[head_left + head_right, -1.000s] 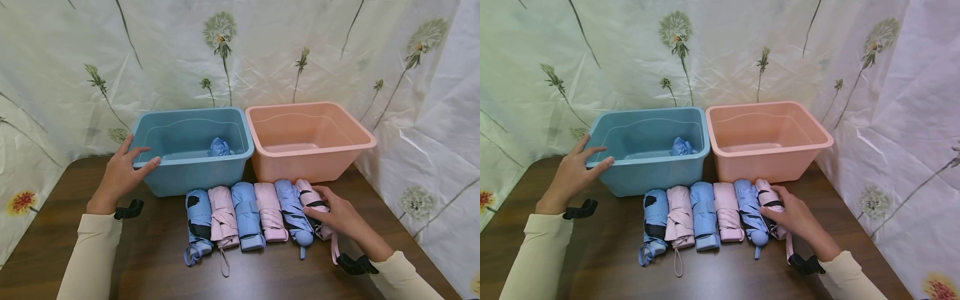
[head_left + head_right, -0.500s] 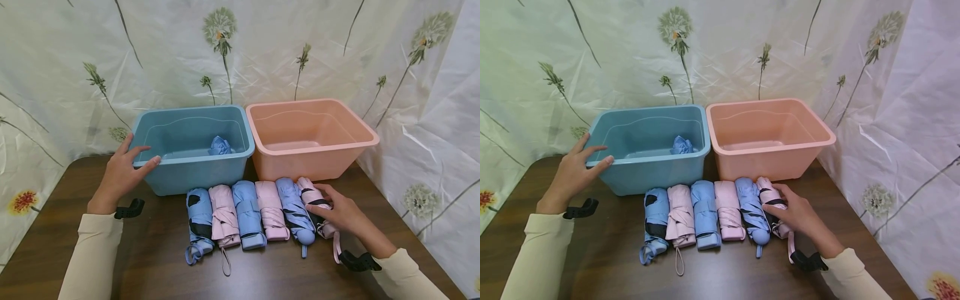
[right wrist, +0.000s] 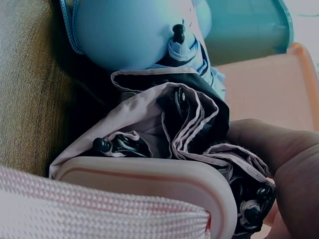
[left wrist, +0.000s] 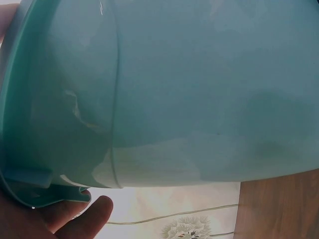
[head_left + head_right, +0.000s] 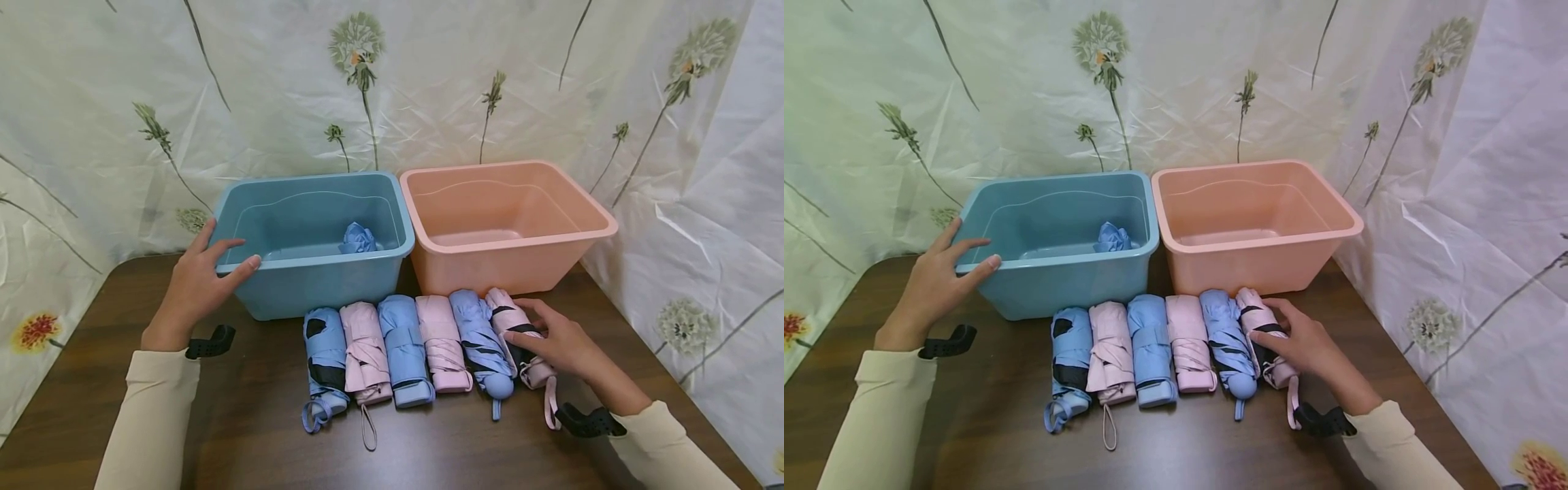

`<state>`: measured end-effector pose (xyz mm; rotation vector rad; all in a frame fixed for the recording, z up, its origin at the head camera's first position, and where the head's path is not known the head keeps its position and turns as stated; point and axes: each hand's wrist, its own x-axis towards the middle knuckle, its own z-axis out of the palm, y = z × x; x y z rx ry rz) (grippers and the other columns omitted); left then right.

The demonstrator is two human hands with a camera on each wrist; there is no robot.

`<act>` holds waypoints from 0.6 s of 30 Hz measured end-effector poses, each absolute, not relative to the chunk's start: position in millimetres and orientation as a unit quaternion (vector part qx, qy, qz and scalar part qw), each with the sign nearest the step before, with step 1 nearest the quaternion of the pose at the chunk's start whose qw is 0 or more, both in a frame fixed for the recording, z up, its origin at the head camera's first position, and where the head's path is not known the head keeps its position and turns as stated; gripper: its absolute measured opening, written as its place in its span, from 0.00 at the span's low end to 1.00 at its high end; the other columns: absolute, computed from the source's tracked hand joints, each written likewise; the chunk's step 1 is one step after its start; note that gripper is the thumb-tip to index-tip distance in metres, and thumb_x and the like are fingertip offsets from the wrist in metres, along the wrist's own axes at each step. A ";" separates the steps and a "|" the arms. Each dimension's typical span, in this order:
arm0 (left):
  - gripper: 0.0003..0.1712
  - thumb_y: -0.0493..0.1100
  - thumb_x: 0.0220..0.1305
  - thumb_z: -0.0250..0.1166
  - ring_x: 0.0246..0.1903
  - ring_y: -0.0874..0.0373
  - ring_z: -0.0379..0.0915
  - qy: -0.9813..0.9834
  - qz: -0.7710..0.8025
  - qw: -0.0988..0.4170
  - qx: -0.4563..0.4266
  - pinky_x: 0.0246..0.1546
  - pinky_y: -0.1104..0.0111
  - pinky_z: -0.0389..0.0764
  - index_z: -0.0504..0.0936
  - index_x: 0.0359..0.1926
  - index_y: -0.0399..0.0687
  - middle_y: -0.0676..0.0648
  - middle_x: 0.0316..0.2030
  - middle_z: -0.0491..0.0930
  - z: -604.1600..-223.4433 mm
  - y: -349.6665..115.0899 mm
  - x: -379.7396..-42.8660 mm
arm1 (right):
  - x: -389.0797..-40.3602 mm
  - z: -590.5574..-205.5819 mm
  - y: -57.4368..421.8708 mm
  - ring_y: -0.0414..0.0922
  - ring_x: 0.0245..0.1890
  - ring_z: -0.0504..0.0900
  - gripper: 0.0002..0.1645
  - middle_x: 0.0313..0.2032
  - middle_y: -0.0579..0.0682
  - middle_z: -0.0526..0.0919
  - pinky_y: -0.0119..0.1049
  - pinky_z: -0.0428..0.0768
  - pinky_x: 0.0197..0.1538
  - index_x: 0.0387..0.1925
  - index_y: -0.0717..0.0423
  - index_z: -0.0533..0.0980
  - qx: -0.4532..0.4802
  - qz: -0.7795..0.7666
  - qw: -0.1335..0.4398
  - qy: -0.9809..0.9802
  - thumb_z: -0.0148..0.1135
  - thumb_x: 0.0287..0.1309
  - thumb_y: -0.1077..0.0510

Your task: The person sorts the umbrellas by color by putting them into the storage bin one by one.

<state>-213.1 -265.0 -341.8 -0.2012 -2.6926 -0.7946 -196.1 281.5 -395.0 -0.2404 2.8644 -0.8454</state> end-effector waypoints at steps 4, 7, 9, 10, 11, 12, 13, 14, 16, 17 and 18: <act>0.37 0.65 0.63 0.58 0.70 0.33 0.46 -0.944 -0.278 0.165 -0.070 0.56 0.30 0.57 0.76 0.60 0.42 0.39 0.75 0.44 -341.6 -265.2 -213.5 | -198.4 -396.0 284.6 0.62 0.48 0.77 0.45 0.55 0.69 0.74 0.42 0.79 0.33 0.68 0.54 0.60 -0.071 -0.299 0.085 0.948 0.64 0.57 0.37; 0.37 0.65 0.63 0.58 0.70 0.32 0.46 -0.944 -0.277 0.165 -0.071 0.55 0.30 0.56 0.75 0.61 0.42 0.39 0.75 0.44 -341.7 -265.8 -213.9 | -198.9 -396.5 286.2 0.61 0.48 0.77 0.45 0.55 0.70 0.73 0.41 0.79 0.32 0.68 0.53 0.60 -0.067 -0.311 0.088 0.944 0.64 0.57 0.38; 0.37 0.65 0.63 0.58 0.70 0.32 0.46 -0.944 -0.278 0.164 -0.072 0.55 0.30 0.56 0.75 0.61 0.42 0.39 0.75 0.44 -342.0 -266.2 -214.0 | -198.8 -396.5 286.5 0.61 0.48 0.77 0.45 0.56 0.70 0.72 0.41 0.79 0.32 0.68 0.53 0.60 -0.066 -0.318 0.087 0.942 0.65 0.57 0.38; 0.37 0.65 0.63 0.58 0.70 0.32 0.46 -0.944 -0.278 0.164 -0.072 0.55 0.30 0.56 0.75 0.61 0.42 0.39 0.75 0.44 -342.2 -266.3 -214.1 | -198.8 -396.6 286.7 0.61 0.48 0.77 0.45 0.56 0.70 0.72 0.41 0.79 0.32 0.68 0.53 0.60 -0.065 -0.322 0.087 0.941 0.65 0.57 0.39; 0.37 0.65 0.63 0.58 0.70 0.32 0.46 -0.944 -0.278 0.164 -0.071 0.55 0.30 0.56 0.75 0.61 0.42 0.39 0.75 0.44 -342.2 -266.4 -214.0 | -198.7 -396.6 286.7 0.61 0.48 0.77 0.44 0.56 0.70 0.72 0.40 0.79 0.32 0.68 0.53 0.60 -0.064 -0.323 0.086 0.940 0.65 0.57 0.39; 0.37 0.65 0.63 0.58 0.70 0.32 0.46 -0.944 -0.278 0.164 -0.071 0.55 0.30 0.56 0.75 0.61 0.42 0.39 0.75 0.44 -342.4 -266.4 -213.8 | -198.6 -396.6 286.5 0.61 0.48 0.77 0.44 0.56 0.69 0.72 0.40 0.79 0.32 0.68 0.53 0.60 -0.062 -0.326 0.086 0.939 0.65 0.57 0.39; 0.37 0.65 0.63 0.58 0.70 0.32 0.46 -0.944 -0.278 0.165 -0.071 0.55 0.30 0.56 0.75 0.61 0.42 0.39 0.75 0.44 -342.6 -266.3 -213.7 | -198.4 -396.6 286.5 0.60 0.48 0.77 0.44 0.56 0.69 0.72 0.40 0.79 0.32 0.68 0.53 0.60 -0.061 -0.328 0.086 0.939 0.65 0.57 0.39; 0.37 0.65 0.63 0.58 0.70 0.33 0.46 -0.944 -0.278 0.165 -0.072 0.55 0.30 0.57 0.75 0.61 0.42 0.39 0.75 0.44 -342.8 -266.2 -213.6 | -198.3 -396.7 286.5 0.60 0.47 0.77 0.44 0.56 0.69 0.72 0.39 0.78 0.32 0.68 0.53 0.60 -0.060 -0.330 0.087 0.938 0.65 0.57 0.40; 0.37 0.65 0.63 0.58 0.70 0.33 0.46 -0.944 -0.278 0.165 -0.071 0.55 0.30 0.57 0.76 0.61 0.42 0.39 0.75 0.44 -342.9 -265.9 -213.4 | -197.7 -396.5 286.5 0.58 0.45 0.78 0.44 0.54 0.69 0.73 0.39 0.78 0.31 0.68 0.53 0.60 -0.056 -0.340 0.092 0.934 0.66 0.57 0.41; 0.37 0.65 0.63 0.58 0.70 0.33 0.46 -0.944 -0.278 0.165 -0.071 0.55 0.30 0.57 0.76 0.61 0.42 0.39 0.75 0.44 -342.8 -265.8 -213.3 | -197.5 -396.5 286.6 0.57 0.44 0.78 0.44 0.53 0.69 0.74 0.39 0.78 0.31 0.69 0.54 0.60 -0.055 -0.345 0.094 0.932 0.66 0.57 0.41; 0.37 0.65 0.63 0.58 0.70 0.33 0.46 -0.943 -0.278 0.166 -0.072 0.55 0.30 0.57 0.76 0.60 0.42 0.38 0.75 0.44 -342.7 -265.7 -213.3 | -197.4 -396.4 286.8 0.57 0.44 0.78 0.44 0.53 0.69 0.73 0.39 0.78 0.31 0.69 0.54 0.60 -0.053 -0.351 0.096 0.930 0.66 0.57 0.42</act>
